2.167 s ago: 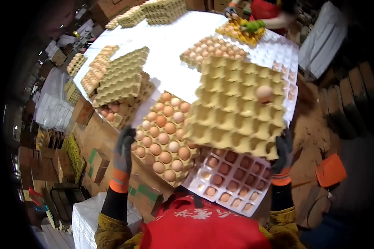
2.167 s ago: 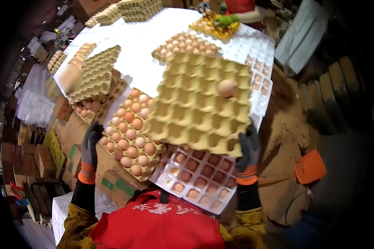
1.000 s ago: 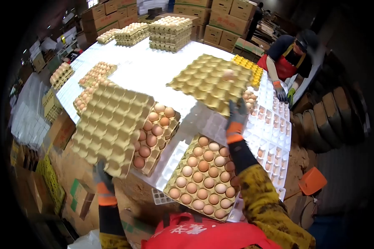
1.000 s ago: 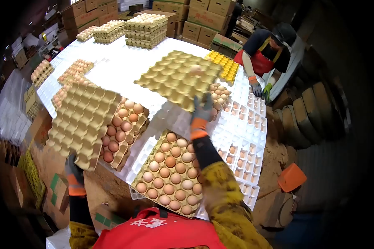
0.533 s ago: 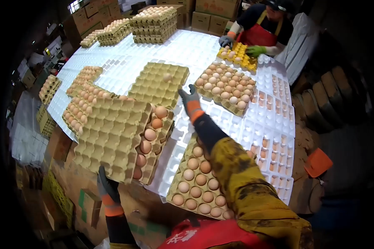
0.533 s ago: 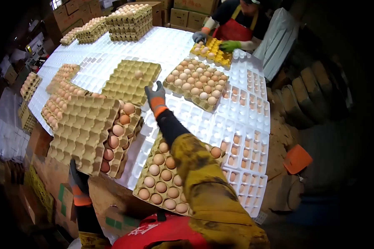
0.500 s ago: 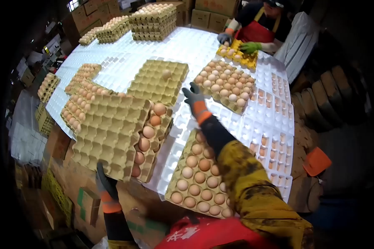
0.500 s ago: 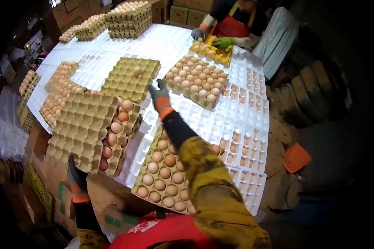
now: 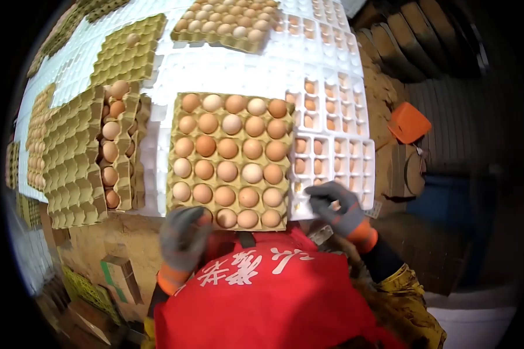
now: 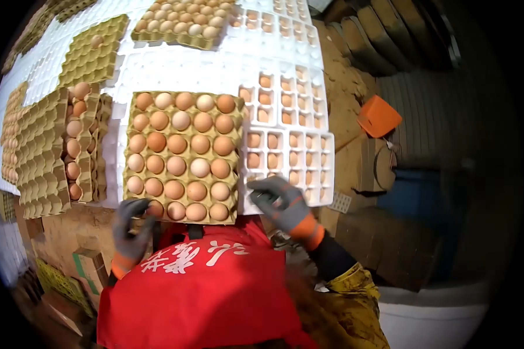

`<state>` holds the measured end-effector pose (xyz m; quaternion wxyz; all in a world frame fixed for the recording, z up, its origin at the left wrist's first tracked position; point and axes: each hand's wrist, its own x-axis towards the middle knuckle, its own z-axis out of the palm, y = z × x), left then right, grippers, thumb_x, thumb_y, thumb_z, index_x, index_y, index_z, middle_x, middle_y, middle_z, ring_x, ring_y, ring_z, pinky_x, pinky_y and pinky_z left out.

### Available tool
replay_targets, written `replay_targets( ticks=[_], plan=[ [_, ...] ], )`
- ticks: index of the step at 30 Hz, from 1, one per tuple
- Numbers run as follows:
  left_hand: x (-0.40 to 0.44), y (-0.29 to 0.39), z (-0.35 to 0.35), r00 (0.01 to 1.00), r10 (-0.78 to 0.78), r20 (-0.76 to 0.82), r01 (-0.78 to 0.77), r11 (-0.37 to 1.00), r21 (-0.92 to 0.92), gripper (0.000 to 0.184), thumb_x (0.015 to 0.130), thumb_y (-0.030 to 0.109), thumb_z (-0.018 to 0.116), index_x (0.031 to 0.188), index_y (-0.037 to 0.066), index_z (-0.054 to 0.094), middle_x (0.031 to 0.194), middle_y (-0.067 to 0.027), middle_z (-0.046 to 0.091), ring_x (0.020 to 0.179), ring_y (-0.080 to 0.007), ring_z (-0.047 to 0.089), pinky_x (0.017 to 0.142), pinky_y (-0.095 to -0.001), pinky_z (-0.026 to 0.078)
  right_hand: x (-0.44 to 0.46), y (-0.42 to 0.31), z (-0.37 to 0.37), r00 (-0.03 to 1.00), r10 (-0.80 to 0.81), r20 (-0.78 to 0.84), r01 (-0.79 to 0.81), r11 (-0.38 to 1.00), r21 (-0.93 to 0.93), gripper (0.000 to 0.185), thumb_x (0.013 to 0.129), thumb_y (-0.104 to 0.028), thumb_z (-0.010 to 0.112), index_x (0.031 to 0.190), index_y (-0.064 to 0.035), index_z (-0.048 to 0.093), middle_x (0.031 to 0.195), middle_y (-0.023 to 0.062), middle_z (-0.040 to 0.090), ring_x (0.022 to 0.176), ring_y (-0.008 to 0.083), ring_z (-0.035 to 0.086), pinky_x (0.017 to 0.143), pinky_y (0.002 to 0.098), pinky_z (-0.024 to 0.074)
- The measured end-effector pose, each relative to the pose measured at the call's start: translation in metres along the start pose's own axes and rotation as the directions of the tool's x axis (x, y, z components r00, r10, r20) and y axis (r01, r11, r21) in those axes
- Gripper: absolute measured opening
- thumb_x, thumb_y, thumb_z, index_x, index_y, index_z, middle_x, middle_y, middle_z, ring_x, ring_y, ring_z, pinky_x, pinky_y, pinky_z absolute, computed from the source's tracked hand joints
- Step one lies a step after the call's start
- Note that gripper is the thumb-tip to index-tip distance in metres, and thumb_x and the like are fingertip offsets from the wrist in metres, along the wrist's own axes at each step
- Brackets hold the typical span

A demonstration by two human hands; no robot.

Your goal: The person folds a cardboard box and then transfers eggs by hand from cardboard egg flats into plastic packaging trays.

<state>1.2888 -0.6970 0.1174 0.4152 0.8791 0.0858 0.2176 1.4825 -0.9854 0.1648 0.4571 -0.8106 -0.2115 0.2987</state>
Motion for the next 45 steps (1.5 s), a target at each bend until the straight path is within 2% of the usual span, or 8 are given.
replay_targets(
  ticks=[9,12,18,21,27,34,39,45],
  plan=[
    [0.022,0.021,0.056,0.788,0.162,0.593,-0.392,0.876,0.282,0.045,0.073,0.025,0.080,0.112,0.010,0.064,0.112,-0.0095,0.061,0.103,-0.0325,0.058,0.087,-0.0455,0.046,-0.018,0.047,0.093,0.948,-0.301,0.105,0.293,0.694,-0.657,0.042,0.092,-0.035,0.068,0.126,-0.0115,0.060,0.118,0.0125,0.061,0.108,0.0297,0.061,0.091,0.0411,0.0508],
    [0.027,0.008,0.049,0.902,0.226,0.368,-0.236,0.972,-0.018,0.038,0.078,0.018,0.079,0.112,0.009,0.064,0.108,-0.0097,0.062,0.097,-0.0292,0.061,0.083,-0.0422,0.048,-0.023,0.045,0.084,0.999,-0.002,0.046,0.000,0.999,0.044,0.039,0.091,-0.025,0.069,0.126,-0.0104,0.058,0.118,0.0106,0.061,0.106,0.0274,0.062,0.089,0.0386,0.0518],
    [0.046,0.027,0.015,0.866,-0.306,0.396,0.495,0.637,-0.591,0.028,0.091,0.017,0.051,0.114,0.003,0.058,0.103,-0.0081,0.062,0.094,-0.0225,0.064,0.085,-0.0355,0.052,-0.016,0.045,0.038,0.993,-0.069,0.096,-0.076,0.256,0.964,0.044,0.092,-0.016,0.055,0.134,-0.0035,0.048,0.116,0.0136,0.059,0.103,0.0279,0.066,0.093,0.0420,0.0546],
    [0.054,0.045,0.036,0.920,0.007,0.392,0.019,0.998,-0.063,0.040,0.079,0.008,0.079,0.114,0.006,0.062,0.107,-0.0107,0.063,0.090,-0.0264,0.064,0.078,-0.0362,0.052,-0.005,0.033,0.048,0.997,-0.052,0.052,0.028,0.924,0.380,0.046,0.093,-0.026,0.066,0.134,-0.0087,0.053,0.112,0.0091,0.062,0.099,0.0280,0.066,0.086,0.0417,0.0538],
    [0.057,0.023,0.081,0.817,0.014,0.577,-0.356,0.799,0.484,0.038,0.080,0.020,0.078,0.114,0.012,0.066,0.108,-0.0081,0.064,0.090,-0.0250,0.065,0.073,-0.0347,0.054,0.015,0.025,0.073,0.970,-0.242,-0.008,0.175,0.720,-0.671,0.053,0.086,-0.028,0.076,0.132,-0.0103,0.058,0.110,0.0130,0.063,0.103,0.0284,0.065,0.082,0.0397,0.0538],
    [0.073,0.008,0.010,0.782,-0.209,0.587,0.623,0.241,-0.744,0.049,0.092,0.018,0.056,0.137,0.002,0.051,0.121,-0.0121,0.062,0.099,-0.0220,0.066,0.086,-0.0349,0.054,-0.004,0.045,0.031,0.993,0.020,-0.115,0.085,0.559,0.825,0.056,0.090,-0.009,0.063,0.143,-0.0026,0.045,0.108,0.0117,0.065,0.078,0.0170,0.065,0.066,0.0287,0.0539],
    [0.090,0.006,0.031,0.928,-0.061,0.367,0.089,0.994,-0.058,0.048,0.078,0.012,0.077,0.125,0.010,0.064,0.128,-0.0114,0.059,0.097,-0.0227,0.064,0.079,-0.0324,0.053,0.026,0.030,0.032,0.976,-0.186,-0.112,0.178,0.981,-0.081,0.057,0.083,-0.030,0.079,0.133,-0.0102,0.057,0.130,0.0135,0.055,0.105,0.0292,0.065,0.083,0.0419,0.0549],
    [0.102,0.028,0.088,0.839,-0.060,0.540,-0.299,0.779,0.551,0.036,0.075,0.026,0.078,0.107,0.017,0.065,0.120,-0.0126,0.056,0.098,-0.0349,0.061,0.070,-0.0449,0.055,0.054,0.014,0.061,0.995,-0.099,-0.033,0.025,0.533,-0.846,0.064,0.082,-0.042,0.075,0.138,-0.0198,0.056,0.142,0.0183,0.049,0.108,0.0333,0.061,0.088,0.0438,0.0506]
  ],
)
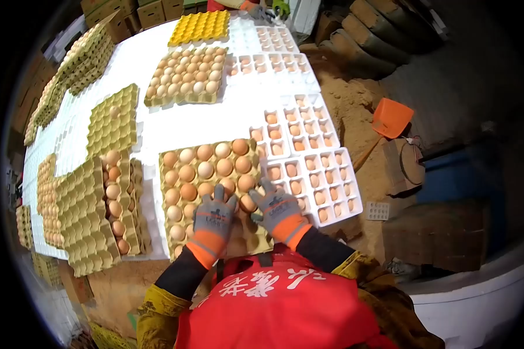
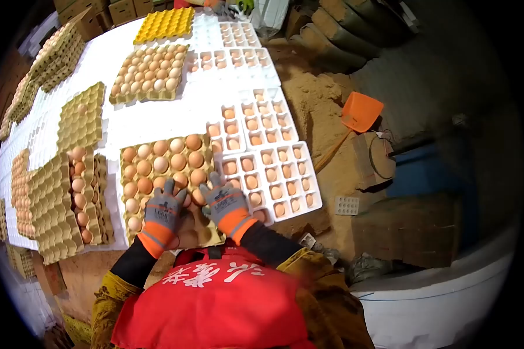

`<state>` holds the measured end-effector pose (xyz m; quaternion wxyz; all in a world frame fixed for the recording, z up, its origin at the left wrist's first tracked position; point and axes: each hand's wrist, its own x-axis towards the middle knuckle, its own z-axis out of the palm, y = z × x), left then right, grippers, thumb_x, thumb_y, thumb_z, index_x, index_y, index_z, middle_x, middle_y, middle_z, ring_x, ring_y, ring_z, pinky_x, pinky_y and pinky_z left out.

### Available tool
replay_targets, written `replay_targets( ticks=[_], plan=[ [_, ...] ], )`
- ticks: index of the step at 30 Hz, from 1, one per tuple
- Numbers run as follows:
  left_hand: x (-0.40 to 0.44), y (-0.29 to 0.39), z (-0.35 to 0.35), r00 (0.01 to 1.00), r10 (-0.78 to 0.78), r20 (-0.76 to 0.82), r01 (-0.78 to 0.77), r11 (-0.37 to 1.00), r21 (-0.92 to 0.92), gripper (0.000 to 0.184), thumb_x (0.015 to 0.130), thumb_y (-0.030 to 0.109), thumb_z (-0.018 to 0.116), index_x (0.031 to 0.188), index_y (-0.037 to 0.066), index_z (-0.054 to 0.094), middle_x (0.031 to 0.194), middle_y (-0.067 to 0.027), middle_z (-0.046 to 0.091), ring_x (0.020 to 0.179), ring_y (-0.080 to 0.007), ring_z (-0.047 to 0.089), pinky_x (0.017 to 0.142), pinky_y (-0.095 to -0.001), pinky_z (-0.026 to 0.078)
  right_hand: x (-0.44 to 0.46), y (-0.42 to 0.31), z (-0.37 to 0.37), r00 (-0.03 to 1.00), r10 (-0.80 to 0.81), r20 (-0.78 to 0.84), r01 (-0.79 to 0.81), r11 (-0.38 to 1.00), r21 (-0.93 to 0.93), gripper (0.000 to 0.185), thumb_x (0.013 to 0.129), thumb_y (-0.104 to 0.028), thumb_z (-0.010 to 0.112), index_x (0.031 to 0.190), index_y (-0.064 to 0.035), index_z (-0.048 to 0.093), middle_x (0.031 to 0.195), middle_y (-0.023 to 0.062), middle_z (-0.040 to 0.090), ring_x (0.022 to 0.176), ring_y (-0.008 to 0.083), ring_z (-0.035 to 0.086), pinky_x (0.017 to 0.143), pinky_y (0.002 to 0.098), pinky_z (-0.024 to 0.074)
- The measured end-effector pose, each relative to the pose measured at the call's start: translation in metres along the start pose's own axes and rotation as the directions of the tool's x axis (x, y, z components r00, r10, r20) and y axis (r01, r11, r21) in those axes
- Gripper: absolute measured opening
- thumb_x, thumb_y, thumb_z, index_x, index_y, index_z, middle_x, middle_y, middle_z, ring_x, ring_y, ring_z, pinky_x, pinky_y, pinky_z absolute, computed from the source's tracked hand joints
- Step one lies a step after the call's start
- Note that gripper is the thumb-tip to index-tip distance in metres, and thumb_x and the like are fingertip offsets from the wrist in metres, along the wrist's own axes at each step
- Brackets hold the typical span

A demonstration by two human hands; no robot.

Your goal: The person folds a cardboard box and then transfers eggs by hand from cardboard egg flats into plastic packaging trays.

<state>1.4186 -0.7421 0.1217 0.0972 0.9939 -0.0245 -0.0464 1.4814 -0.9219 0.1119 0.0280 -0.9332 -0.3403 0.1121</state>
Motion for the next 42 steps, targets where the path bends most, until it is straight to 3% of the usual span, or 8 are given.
replay_targets(
  ticks=[9,18,26,30,31,33,37,42],
  plan=[
    [0.021,-0.020,-0.049,0.992,-0.049,-0.116,-0.010,0.890,-0.456,0.038,0.070,0.021,0.086,0.104,0.013,0.070,0.106,-0.0114,0.060,0.095,-0.0314,0.062,0.075,-0.0429,0.053,0.019,0.047,-0.013,0.994,-0.084,0.071,0.037,0.864,0.502,0.052,0.080,-0.045,0.075,0.125,-0.0213,0.065,0.139,0.0118,0.052,0.116,0.0317,0.061,0.094,0.0456,0.0515],
    [0.238,-0.029,-0.032,0.953,-0.138,-0.269,-0.085,0.731,-0.678,0.038,0.071,0.020,0.086,0.102,0.004,0.070,0.101,-0.0098,0.063,0.094,-0.0264,0.063,0.083,-0.0353,0.051,0.159,0.245,-0.024,0.983,-0.011,0.186,-0.185,-0.170,0.968,0.053,0.085,-0.024,0.081,0.132,-0.0075,0.062,0.090,0.0056,0.072,0.062,0.0092,0.064,0.051,0.0226,0.0523],
    [0.429,-0.013,0.057,0.914,-0.272,-0.302,0.222,0.956,-0.190,0.033,0.080,0.032,0.079,0.103,0.012,0.069,0.108,-0.0112,0.060,0.093,-0.0327,0.065,0.076,-0.0433,0.053,0.306,0.313,-0.011,0.860,0.189,-0.474,-0.017,0.939,0.344,0.033,0.083,-0.031,0.071,0.112,-0.0154,0.070,0.120,0.0107,0.062,0.102,0.0349,0.065,0.087,0.0435,0.0543],
    [0.425,-0.029,0.067,0.961,-0.167,-0.220,0.161,0.986,-0.048,0.034,0.088,0.025,0.070,0.121,0.018,0.067,0.108,-0.0166,0.062,0.090,-0.0375,0.066,0.075,-0.0471,0.055,0.325,0.344,0.019,0.864,0.145,-0.483,0.211,0.766,0.607,0.032,0.089,-0.029,0.069,0.119,-0.0182,0.073,0.118,0.0111,0.068,0.099,0.0270,0.069,0.080,0.0390,0.0565],
    [0.420,-0.038,0.068,0.966,-0.128,-0.225,0.118,0.991,-0.060,0.036,0.089,0.024,0.069,0.125,0.019,0.066,0.108,-0.0177,0.063,0.089,-0.0382,0.066,0.075,-0.0479,0.055,0.308,0.339,-0.023,0.970,0.211,0.120,-0.182,0.308,0.934,0.033,0.094,-0.027,0.066,0.125,-0.0170,0.070,0.109,0.0079,0.069,0.083,0.0198,0.071,0.064,0.0329,0.0565],
    [0.417,-0.060,0.067,0.954,-0.068,-0.291,0.045,0.995,-0.085,0.044,0.091,0.017,0.064,0.135,0.016,0.061,0.117,-0.0213,0.065,0.091,-0.0398,0.067,0.078,-0.0485,0.054,0.314,0.364,-0.018,0.970,0.127,0.208,-0.204,-0.040,0.978,0.037,0.099,-0.028,0.059,0.134,-0.0151,0.065,0.112,0.0040,0.067,0.075,0.0123,0.063,0.059,0.0263,0.0511],
    [0.411,-0.073,0.057,0.866,-0.350,-0.358,0.126,0.845,-0.520,0.050,0.089,0.016,0.070,0.137,0.014,0.059,0.113,-0.0139,0.062,0.091,-0.0294,0.063,0.078,-0.0365,0.052,0.319,0.382,-0.003,0.893,0.389,-0.225,0.295,-0.129,0.947,0.037,0.100,-0.024,0.055,0.132,-0.0065,0.061,0.122,0.0073,0.066,0.091,0.0164,0.064,0.077,0.0294,0.0546],
    [0.408,-0.107,0.110,0.852,0.022,-0.523,-0.094,0.989,-0.111,0.055,0.084,-0.003,0.056,0.136,0.015,0.059,0.133,-0.0124,0.059,0.126,-0.0317,0.052,0.115,-0.0494,0.029,0.323,0.397,0.035,0.720,-0.160,-0.675,0.289,0.954,0.082,0.031,0.099,-0.007,0.053,0.129,-0.0065,0.063,0.122,0.0107,0.064,0.117,0.0209,0.058,0.101,0.0356,0.0457]
  ],
)
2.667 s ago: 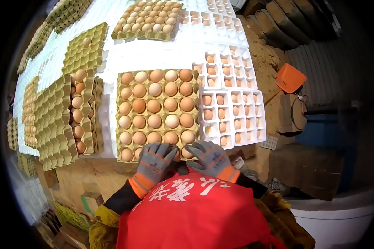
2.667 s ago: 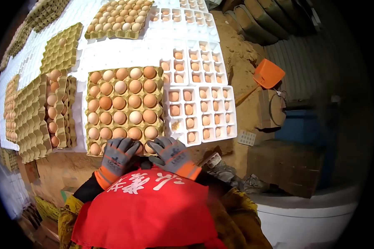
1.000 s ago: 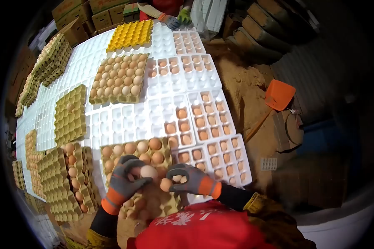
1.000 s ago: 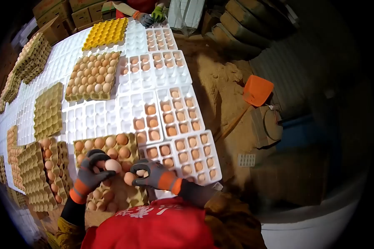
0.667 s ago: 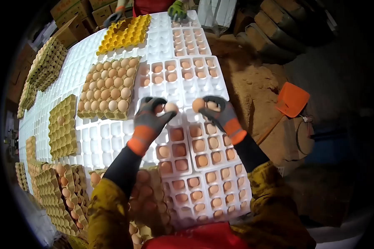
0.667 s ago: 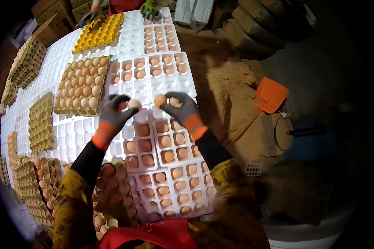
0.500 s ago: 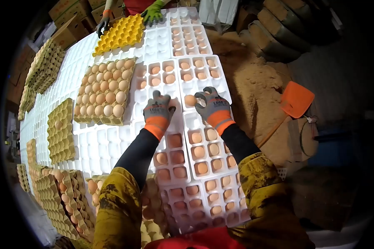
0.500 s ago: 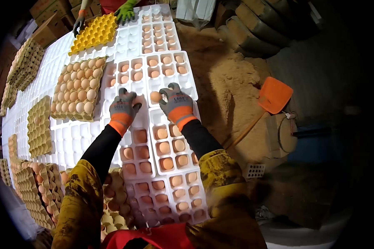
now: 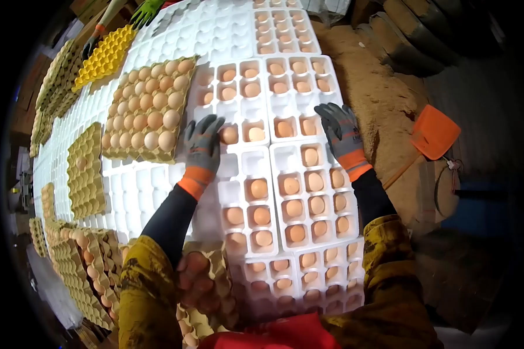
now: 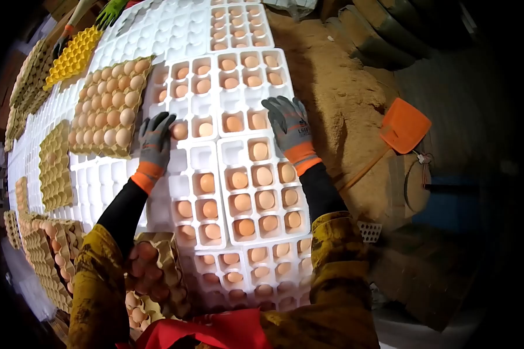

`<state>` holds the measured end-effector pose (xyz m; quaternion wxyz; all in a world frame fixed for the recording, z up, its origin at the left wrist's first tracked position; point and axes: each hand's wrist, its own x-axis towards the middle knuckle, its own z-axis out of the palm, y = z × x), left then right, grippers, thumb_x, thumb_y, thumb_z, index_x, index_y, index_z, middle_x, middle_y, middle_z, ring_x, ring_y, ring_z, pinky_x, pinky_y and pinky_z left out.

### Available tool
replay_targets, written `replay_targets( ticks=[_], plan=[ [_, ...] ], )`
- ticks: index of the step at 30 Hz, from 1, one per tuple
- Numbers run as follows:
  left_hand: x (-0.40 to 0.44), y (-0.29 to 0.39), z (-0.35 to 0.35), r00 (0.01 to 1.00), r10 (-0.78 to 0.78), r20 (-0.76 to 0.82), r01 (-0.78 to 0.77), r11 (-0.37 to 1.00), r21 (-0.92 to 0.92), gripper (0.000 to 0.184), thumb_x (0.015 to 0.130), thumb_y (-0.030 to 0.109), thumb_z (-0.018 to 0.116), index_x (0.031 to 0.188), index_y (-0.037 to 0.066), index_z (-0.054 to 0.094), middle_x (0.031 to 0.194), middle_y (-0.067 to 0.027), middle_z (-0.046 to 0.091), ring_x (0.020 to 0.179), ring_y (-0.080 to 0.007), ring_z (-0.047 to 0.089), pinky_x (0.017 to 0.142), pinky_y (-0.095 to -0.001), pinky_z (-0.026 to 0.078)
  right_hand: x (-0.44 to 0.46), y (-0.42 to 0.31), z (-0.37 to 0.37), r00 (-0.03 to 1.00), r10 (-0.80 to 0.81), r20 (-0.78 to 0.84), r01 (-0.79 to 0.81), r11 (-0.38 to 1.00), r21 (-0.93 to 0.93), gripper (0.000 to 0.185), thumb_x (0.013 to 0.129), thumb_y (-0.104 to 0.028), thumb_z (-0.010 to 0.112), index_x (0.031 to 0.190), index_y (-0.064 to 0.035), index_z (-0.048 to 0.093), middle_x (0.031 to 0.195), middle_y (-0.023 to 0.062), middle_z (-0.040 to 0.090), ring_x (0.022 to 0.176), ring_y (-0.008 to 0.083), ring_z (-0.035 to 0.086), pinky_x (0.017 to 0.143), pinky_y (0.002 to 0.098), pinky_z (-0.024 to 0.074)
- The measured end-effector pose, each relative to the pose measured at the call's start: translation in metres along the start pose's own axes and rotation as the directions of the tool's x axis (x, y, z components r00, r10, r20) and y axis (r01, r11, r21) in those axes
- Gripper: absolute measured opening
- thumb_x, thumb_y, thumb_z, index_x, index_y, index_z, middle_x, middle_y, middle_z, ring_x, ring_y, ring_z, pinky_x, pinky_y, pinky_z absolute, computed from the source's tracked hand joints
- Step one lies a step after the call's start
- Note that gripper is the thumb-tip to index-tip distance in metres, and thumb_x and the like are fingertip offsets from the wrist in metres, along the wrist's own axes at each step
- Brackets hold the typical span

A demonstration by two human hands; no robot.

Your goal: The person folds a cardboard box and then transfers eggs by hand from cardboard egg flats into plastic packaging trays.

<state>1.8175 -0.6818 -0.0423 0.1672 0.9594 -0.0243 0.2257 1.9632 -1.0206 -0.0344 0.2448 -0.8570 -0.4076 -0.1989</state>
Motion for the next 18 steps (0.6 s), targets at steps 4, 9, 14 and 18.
replay_targets(
  ticks=[4,9,14,18],
  plan=[
    [-0.004,0.008,-0.016,0.996,-0.082,-0.024,0.077,0.985,-0.156,0.041,0.093,0.007,0.058,0.134,0.011,0.061,0.135,-0.0166,0.059,0.124,-0.0372,0.053,0.110,-0.0461,0.038,0.006,-0.038,-0.020,0.945,0.327,-0.030,-0.278,0.846,0.454,0.030,0.094,-0.004,0.058,0.123,-0.0082,0.066,0.122,0.0155,0.065,0.114,0.0357,0.057,0.102,0.0434,0.0416],
    [-0.035,0.045,-0.127,0.978,-0.177,0.111,0.209,0.861,-0.464,0.030,0.098,0.007,0.061,0.128,0.006,0.066,0.126,-0.0091,0.067,0.122,-0.0218,0.059,0.105,-0.0352,0.044,0.001,-0.149,-0.051,0.916,0.344,0.205,-0.377,0.568,0.732,0.030,0.097,-0.004,0.062,0.126,-0.0037,0.066,0.123,0.0101,0.066,0.110,0.0184,0.062,0.095,0.0325,0.0499],
    [-0.128,0.071,-0.268,0.883,-0.344,0.319,0.465,0.733,-0.496,0.028,0.094,0.001,0.061,0.121,0.000,0.067,0.117,-0.0098,0.070,0.109,-0.0180,0.064,0.096,-0.0319,0.050,-0.043,-0.281,-0.097,0.854,0.104,0.510,-0.490,0.489,0.721,0.030,0.094,-0.008,0.068,0.124,-0.0082,0.067,0.108,0.0060,0.067,0.084,0.0149,0.063,0.077,0.0291,0.0523],
    [-0.206,0.104,-0.316,0.940,-0.011,0.342,0.136,0.928,-0.346,0.039,0.081,0.013,0.075,0.119,0.008,0.067,0.110,-0.0100,0.068,0.100,-0.0276,0.065,0.088,-0.0396,0.051,-0.071,-0.366,-0.126,0.832,-0.140,0.536,-0.298,0.702,0.646,0.037,0.089,-0.018,0.072,0.125,-0.0106,0.065,0.108,0.0094,0.066,0.094,0.0258,0.065,0.080,0.0377,0.0544]
  ],
)
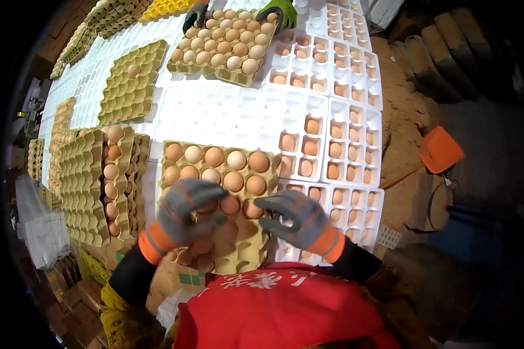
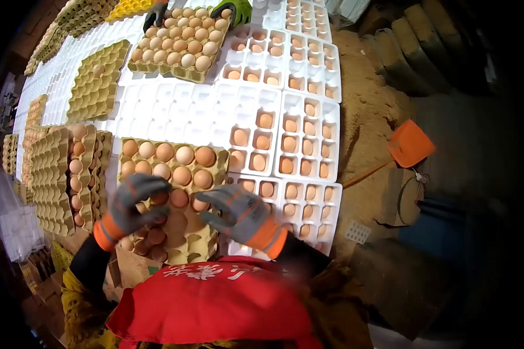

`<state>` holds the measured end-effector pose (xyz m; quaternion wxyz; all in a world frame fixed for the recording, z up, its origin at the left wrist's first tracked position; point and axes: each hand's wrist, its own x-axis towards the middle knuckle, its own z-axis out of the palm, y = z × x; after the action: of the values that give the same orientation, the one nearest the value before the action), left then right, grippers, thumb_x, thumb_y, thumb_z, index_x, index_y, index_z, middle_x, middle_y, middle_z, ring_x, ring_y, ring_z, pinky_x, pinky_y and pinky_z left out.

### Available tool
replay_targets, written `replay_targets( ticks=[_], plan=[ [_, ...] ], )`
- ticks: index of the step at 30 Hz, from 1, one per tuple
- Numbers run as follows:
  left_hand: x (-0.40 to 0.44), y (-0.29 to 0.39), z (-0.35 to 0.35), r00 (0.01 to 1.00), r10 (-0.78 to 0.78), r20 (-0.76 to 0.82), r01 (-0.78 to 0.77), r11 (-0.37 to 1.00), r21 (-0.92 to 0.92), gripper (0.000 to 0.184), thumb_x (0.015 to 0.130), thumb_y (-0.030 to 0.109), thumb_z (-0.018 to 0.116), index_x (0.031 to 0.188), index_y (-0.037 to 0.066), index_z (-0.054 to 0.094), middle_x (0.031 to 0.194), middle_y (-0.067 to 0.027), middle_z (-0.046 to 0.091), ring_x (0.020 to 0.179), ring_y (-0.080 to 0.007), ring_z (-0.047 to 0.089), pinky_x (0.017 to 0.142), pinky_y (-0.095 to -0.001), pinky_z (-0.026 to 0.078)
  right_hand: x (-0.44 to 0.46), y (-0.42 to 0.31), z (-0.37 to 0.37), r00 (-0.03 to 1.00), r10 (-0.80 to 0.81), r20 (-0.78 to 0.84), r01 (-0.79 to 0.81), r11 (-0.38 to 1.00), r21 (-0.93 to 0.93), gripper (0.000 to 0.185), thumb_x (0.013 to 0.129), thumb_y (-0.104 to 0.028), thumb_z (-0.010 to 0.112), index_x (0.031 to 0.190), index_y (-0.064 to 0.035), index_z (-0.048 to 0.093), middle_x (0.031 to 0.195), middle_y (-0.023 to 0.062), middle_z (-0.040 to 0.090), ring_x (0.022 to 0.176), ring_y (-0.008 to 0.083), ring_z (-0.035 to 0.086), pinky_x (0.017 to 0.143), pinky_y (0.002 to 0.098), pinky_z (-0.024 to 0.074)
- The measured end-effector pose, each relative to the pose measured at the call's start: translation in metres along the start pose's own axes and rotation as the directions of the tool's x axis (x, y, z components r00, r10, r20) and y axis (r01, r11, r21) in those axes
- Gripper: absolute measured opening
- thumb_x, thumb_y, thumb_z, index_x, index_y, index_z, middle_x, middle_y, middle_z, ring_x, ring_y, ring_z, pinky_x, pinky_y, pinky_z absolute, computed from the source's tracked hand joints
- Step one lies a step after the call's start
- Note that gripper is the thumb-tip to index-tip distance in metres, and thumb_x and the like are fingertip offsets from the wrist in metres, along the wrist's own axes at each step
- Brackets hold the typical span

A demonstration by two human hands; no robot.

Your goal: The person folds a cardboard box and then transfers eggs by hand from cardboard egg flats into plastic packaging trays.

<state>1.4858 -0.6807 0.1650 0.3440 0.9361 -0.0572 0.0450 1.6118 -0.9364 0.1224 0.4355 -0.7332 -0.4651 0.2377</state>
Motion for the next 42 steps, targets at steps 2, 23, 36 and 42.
replay_targets(
  ticks=[2,23,36,42],
  plan=[
    [-0.023,0.006,0.027,0.997,0.061,0.049,-0.070,0.973,0.220,0.044,0.078,0.020,0.078,0.119,0.010,0.067,0.116,-0.0089,0.065,0.103,-0.0288,0.062,0.090,-0.0402,0.048,-0.001,-0.010,0.036,0.985,-0.133,-0.114,0.084,0.929,-0.359,0.041,0.086,-0.020,0.076,0.126,-0.0149,0.066,0.111,0.0100,0.066,0.088,0.0261,0.065,0.077,0.0353,0.0557],
    [0.017,-0.039,0.062,0.993,-0.107,0.040,0.098,0.977,0.191,0.035,0.086,0.015,0.068,0.120,0.010,0.061,0.104,-0.0084,0.065,0.090,-0.0225,0.066,0.068,-0.0353,0.055,0.024,0.013,0.062,0.913,0.224,-0.341,-0.293,0.942,-0.165,0.052,0.084,-0.021,0.069,0.132,-0.0084,0.053,0.116,0.0135,0.058,0.093,0.0268,0.064,0.075,0.0388,0.0560],
    [0.065,-0.028,0.041,0.970,-0.216,0.112,0.109,0.798,0.593,0.043,0.069,0.026,0.081,0.108,0.015,0.067,0.117,-0.0145,0.054,0.097,-0.0334,0.060,0.079,-0.0462,0.054,0.075,0.008,0.014,0.970,0.219,-0.102,-0.215,0.595,-0.774,0.053,0.078,-0.040,0.079,0.120,-0.0137,0.063,0.139,0.0168,0.051,0.113,0.0332,0.062,0.086,0.0450,0.0533],
    [0.082,-0.037,0.009,0.976,-0.214,-0.026,0.214,0.977,-0.016,0.037,0.071,0.016,0.083,0.103,0.005,0.070,0.106,-0.0128,0.059,0.097,-0.0313,0.062,0.083,-0.0411,0.052,0.055,0.064,-0.039,0.862,0.430,-0.270,-0.258,0.828,0.497,0.045,0.080,-0.028,0.083,0.117,-0.0071,0.067,0.109,0.0108,0.066,0.097,0.0243,0.066,0.085,0.0377,0.0549]
  ],
)
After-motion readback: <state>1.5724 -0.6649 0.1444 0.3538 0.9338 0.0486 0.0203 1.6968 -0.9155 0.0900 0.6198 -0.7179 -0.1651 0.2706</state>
